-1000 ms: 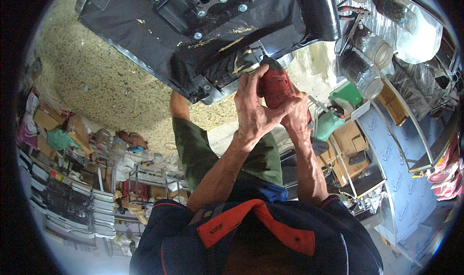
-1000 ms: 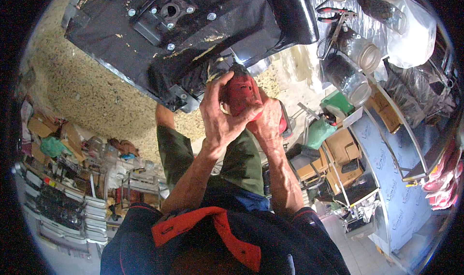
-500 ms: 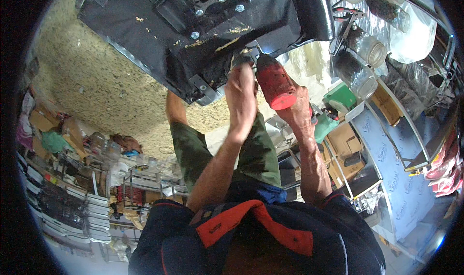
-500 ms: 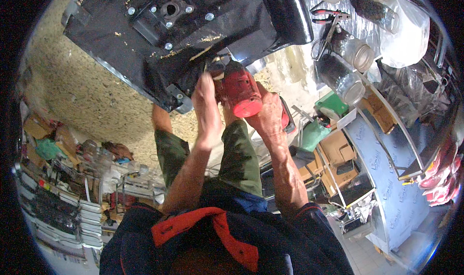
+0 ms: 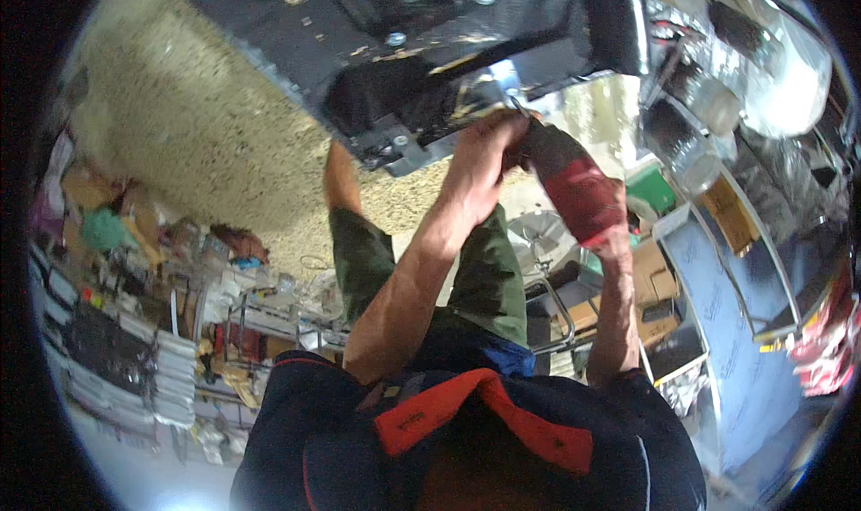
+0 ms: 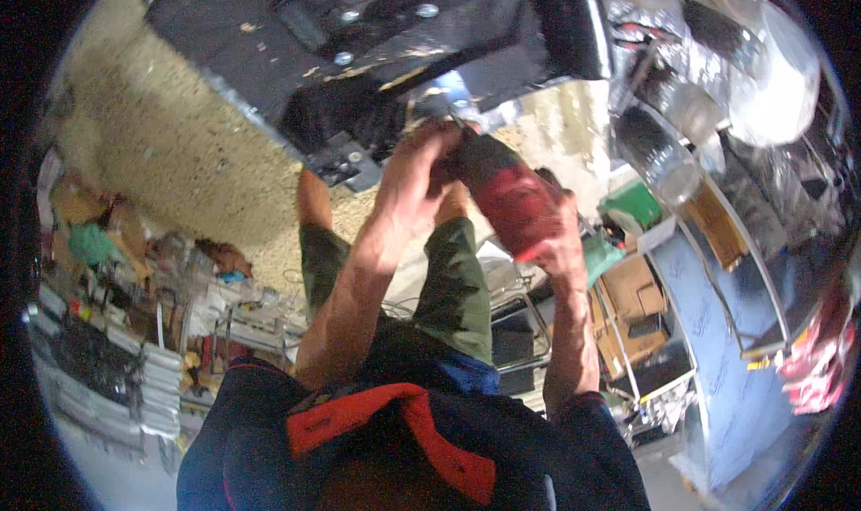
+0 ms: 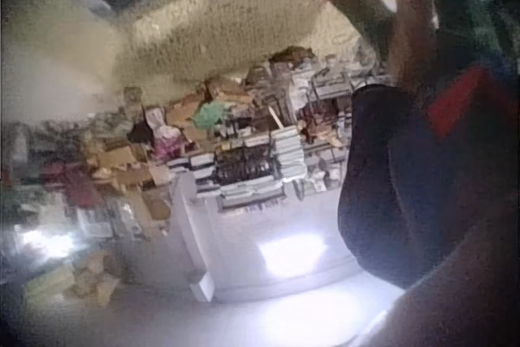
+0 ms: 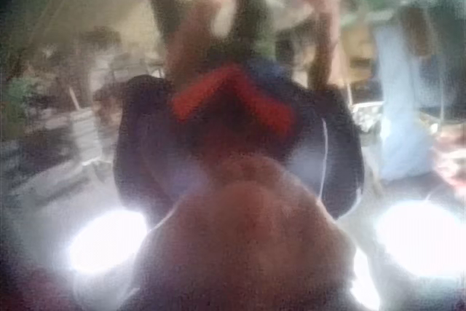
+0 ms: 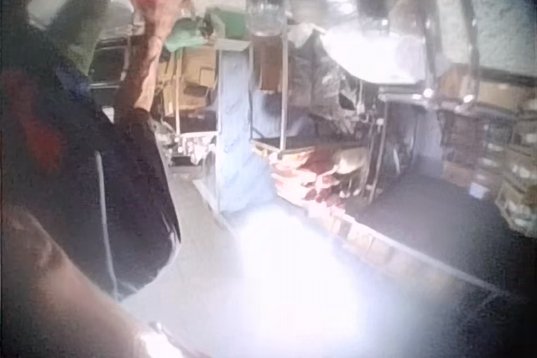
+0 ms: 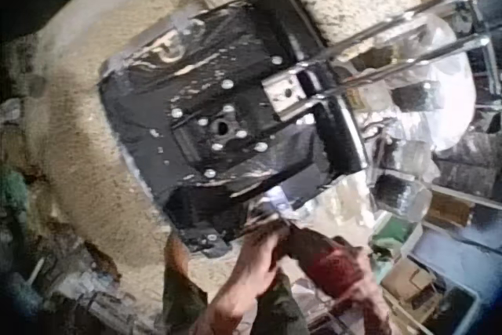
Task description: The person uses a red cordless drill to fasten screws into a black object with metal brackets. They repeatedly pick up screws from a nearby surface and drive them into place, securing the brackets to the object.
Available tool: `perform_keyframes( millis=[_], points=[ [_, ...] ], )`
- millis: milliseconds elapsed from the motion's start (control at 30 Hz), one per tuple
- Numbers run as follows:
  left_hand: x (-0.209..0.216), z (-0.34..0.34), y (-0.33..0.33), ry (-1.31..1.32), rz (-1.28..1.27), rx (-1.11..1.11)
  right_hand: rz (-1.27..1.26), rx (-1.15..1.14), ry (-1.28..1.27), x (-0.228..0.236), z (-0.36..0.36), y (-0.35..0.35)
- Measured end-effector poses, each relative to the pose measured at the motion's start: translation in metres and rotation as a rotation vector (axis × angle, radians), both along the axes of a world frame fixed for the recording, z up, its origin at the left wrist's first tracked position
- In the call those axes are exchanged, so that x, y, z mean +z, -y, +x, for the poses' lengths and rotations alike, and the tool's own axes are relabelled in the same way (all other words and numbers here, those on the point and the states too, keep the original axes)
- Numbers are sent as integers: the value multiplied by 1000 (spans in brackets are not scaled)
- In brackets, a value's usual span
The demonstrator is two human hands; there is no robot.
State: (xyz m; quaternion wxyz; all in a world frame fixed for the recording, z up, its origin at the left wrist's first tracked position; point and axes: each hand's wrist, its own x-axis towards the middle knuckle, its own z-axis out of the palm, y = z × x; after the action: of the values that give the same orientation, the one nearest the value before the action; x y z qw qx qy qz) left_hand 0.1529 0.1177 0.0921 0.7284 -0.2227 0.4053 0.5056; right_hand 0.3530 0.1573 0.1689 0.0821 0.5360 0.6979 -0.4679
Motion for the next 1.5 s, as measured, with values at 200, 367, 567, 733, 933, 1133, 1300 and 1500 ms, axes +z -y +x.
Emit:
perform_keyframes(
  millis=[200,367,567,733,933,1133,1300,1500],
  points=[
    [15,-51,85,-177,124,-164,-200,-58,-87,-22,35,76],
    [5,-88,132,-329,-177,-352,-189,-12,-2,-24,13,131],
    [-4,-119,157,-539,-107,-321,-317,-81,5,-13,-9,174],
    [-15,-131,163,-569,-97,-276,-58,329,-54,-32,3,209],
    [-13,-145,154,-423,-57,-277,-52,97,-117,-44,16,236],
    [-14,-151,149,-458,-8,-307,115,451,-32,-43,-8,235],
    [-14,-148,143,-465,-71,-271,158,455,-34,-44,-30,239],
    [-4,-152,129,-253,-171,-271,120,242,-66,-59,-52,251]
  ],
)
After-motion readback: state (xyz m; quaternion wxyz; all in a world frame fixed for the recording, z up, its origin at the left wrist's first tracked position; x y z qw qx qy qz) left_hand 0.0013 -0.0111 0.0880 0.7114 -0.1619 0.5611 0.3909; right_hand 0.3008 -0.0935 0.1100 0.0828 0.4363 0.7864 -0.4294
